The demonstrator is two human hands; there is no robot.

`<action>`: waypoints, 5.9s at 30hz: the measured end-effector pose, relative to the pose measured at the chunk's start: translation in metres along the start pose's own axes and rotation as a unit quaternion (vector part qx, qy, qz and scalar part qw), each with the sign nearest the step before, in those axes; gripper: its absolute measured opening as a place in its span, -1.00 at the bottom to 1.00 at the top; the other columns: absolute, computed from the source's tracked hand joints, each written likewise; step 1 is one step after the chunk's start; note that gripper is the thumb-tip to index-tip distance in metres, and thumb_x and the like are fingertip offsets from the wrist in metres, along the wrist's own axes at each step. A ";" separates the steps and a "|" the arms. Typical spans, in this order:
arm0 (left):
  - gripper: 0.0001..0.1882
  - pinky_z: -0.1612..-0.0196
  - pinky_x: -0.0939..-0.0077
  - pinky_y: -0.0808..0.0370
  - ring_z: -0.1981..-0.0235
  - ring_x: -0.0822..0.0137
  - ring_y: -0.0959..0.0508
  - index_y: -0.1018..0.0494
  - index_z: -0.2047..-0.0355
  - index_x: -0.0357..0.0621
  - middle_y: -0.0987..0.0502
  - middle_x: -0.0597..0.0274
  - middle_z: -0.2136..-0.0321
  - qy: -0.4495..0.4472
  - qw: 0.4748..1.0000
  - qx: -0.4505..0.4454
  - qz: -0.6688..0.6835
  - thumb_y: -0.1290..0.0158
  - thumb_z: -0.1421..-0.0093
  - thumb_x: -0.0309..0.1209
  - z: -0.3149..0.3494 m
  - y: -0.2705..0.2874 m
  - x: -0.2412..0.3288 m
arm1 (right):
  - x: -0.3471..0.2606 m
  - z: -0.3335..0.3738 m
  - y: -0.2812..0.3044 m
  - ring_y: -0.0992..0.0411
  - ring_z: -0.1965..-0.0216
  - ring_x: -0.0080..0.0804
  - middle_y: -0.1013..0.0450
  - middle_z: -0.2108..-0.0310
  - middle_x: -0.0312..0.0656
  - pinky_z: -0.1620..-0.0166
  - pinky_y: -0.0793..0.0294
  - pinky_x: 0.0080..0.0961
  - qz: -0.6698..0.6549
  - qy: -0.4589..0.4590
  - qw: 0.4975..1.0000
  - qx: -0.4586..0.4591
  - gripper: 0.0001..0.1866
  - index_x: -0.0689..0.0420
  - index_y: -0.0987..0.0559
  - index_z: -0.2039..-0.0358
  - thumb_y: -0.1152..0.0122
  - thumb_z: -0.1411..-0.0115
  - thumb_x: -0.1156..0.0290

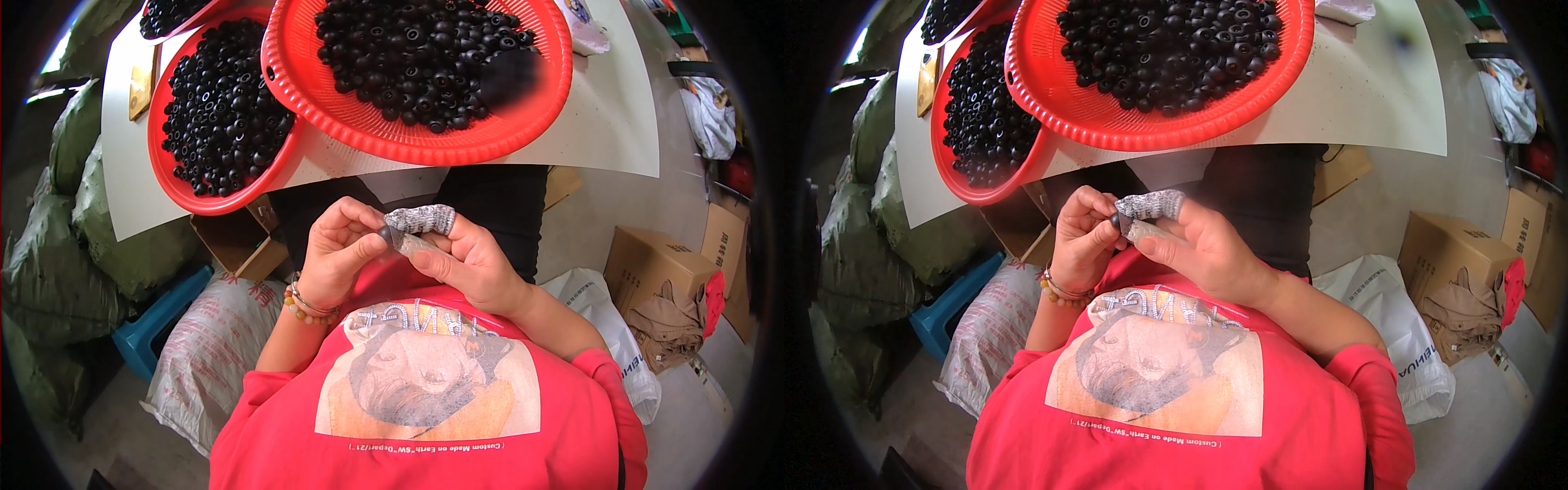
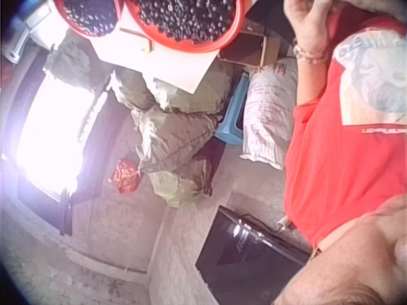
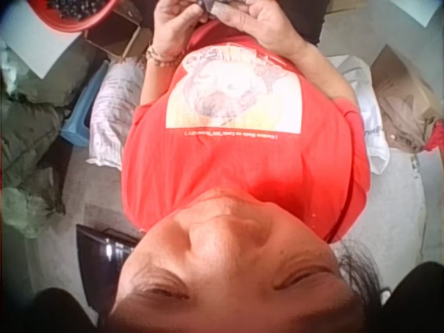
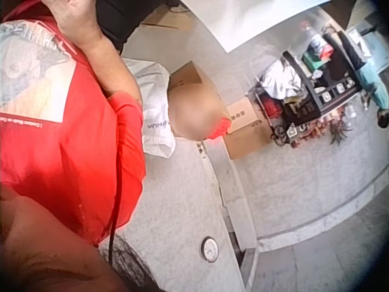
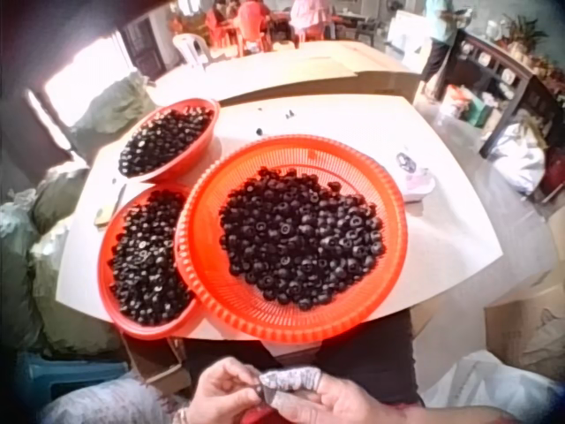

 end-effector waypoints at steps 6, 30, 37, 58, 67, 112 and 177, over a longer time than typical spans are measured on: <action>-0.86 0.41 0.60 -0.44 0.56 0.48 -0.41 -0.26 0.43 -0.23 -0.42 0.14 0.48 0.040 0.997 0.006 0.071 -0.01 -0.01 -0.57 -0.003 -0.006 -0.001 | -0.003 0.000 0.003 -0.24 0.32 -0.73 -0.29 0.30 -0.32 0.26 -0.24 -0.79 -0.023 -0.044 0.997 0.065 -0.71 0.24 -0.25 0.11 0.08 -0.14 0.48; -0.84 0.43 0.62 -0.42 0.51 0.48 -0.42 -0.26 0.42 -0.21 -0.41 0.19 0.47 0.033 0.996 0.005 0.085 -0.02 -0.02 -0.53 -0.005 -0.011 0.001 | -0.001 -0.001 -0.002 -0.25 0.13 -0.53 -0.26 0.15 -0.16 0.05 -0.24 -0.59 -0.036 -0.015 0.999 0.028 -0.63 0.31 -0.15 0.04 0.12 -0.14 0.51; -0.83 0.47 0.68 -0.37 0.52 0.52 -0.38 -0.26 0.41 -0.19 -0.37 0.27 0.48 0.028 0.997 0.032 0.066 -0.03 -0.01 -0.53 -0.004 -0.009 0.001 | -0.006 -0.001 -0.005 -0.25 0.12 -0.53 -0.26 0.15 -0.18 0.06 -0.24 -0.61 0.008 -0.009 1.000 0.001 -0.62 0.30 -0.15 0.04 0.08 -0.13 0.52; -0.83 0.46 0.68 -0.40 0.50 0.53 -0.40 -0.28 0.41 -0.24 -0.38 0.25 0.46 0.010 0.999 0.016 0.042 -0.04 0.00 -0.55 -0.004 -0.008 0.001 | -0.002 0.001 -0.003 -0.25 0.10 -0.54 -0.28 0.14 -0.18 0.05 -0.23 -0.61 0.005 -0.012 1.000 0.005 -0.61 0.30 -0.14 0.04 0.06 -0.12 0.52; -0.84 0.44 0.68 -0.41 0.49 0.53 -0.40 -0.28 0.40 -0.24 -0.38 0.26 0.45 0.005 0.999 0.013 0.038 -0.03 0.00 -0.56 -0.003 -0.006 0.000 | -0.002 0.002 -0.003 -0.23 0.07 -0.54 -0.27 0.11 -0.16 0.05 -0.22 -0.64 0.010 -0.017 1.000 0.003 -0.59 0.30 -0.12 0.03 0.07 -0.12 0.54; -0.86 0.43 0.64 -0.42 0.52 0.52 -0.38 -0.27 0.41 -0.19 -0.38 0.25 0.49 0.039 0.992 0.003 0.117 0.00 -0.03 -0.53 -0.006 -0.006 -0.006 | -0.005 0.000 -0.004 -0.28 0.30 -0.70 -0.33 0.25 -0.20 0.30 -0.26 -0.80 -0.025 -0.042 0.999 0.013 -0.64 0.23 -0.15 0.04 0.11 -0.15 0.49; -0.82 0.54 0.65 -0.41 0.70 0.59 -0.28 -0.23 0.39 -0.10 -0.29 0.36 0.68 0.133 0.969 -0.024 0.206 0.04 -0.09 -0.33 -0.003 -0.006 -0.015 | 0.007 -0.006 0.000 -0.32 0.21 -0.47 -0.32 0.24 -0.12 0.11 -0.29 -0.55 -0.053 -0.009 0.998 -0.020 -0.68 0.27 -0.20 0.06 0.14 -0.15 0.53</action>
Point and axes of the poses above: each hand's wrist, its own z-axis away from the middle knuckle, its own y-axis out of the back of the hand, x = y × z, the point moved 3 cm from there along -z, towards the middle knuckle
